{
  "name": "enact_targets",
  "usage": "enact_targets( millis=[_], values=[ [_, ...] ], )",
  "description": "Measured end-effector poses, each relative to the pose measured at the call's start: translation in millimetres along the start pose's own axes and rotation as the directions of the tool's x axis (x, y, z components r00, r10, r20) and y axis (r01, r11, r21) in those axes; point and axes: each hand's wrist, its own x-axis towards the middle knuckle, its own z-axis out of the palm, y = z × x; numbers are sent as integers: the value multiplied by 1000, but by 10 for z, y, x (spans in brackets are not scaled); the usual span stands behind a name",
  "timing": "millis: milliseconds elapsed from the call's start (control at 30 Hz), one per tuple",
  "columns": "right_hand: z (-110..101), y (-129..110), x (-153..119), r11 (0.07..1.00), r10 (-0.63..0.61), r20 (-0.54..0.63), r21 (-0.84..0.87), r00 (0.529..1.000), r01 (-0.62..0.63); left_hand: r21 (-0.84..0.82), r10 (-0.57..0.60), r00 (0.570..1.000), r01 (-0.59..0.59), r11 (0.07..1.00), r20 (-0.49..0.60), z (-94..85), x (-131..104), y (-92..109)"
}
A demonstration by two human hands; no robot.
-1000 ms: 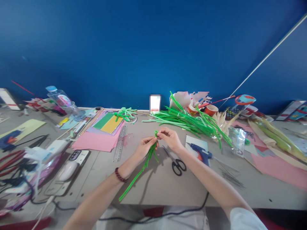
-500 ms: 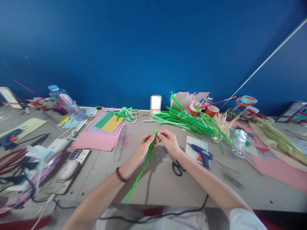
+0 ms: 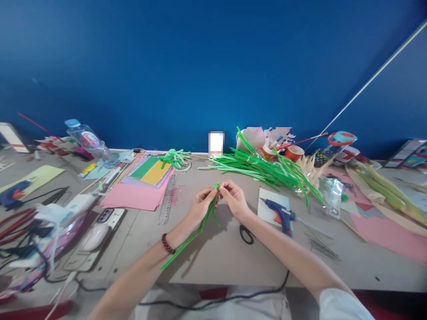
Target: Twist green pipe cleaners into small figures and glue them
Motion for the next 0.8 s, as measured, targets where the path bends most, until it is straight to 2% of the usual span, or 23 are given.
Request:
enact_targets(
  millis=[267, 467, 800],
  values=[
    [6, -80, 2, 999, 48, 0, 23, 999, -48, -69, -58, 998, 58, 996, 5, 10, -43, 76],
    [1, -143, 30, 998, 69, -16, 4, 997, -69, -129, -52, 998, 56, 990, 34, -18, -27, 88],
    [-8, -116, 54, 995, 99, -22, -21, 995, -100, -70, -61, 997, 63, 996, 40, -45, 4, 18]
  ],
)
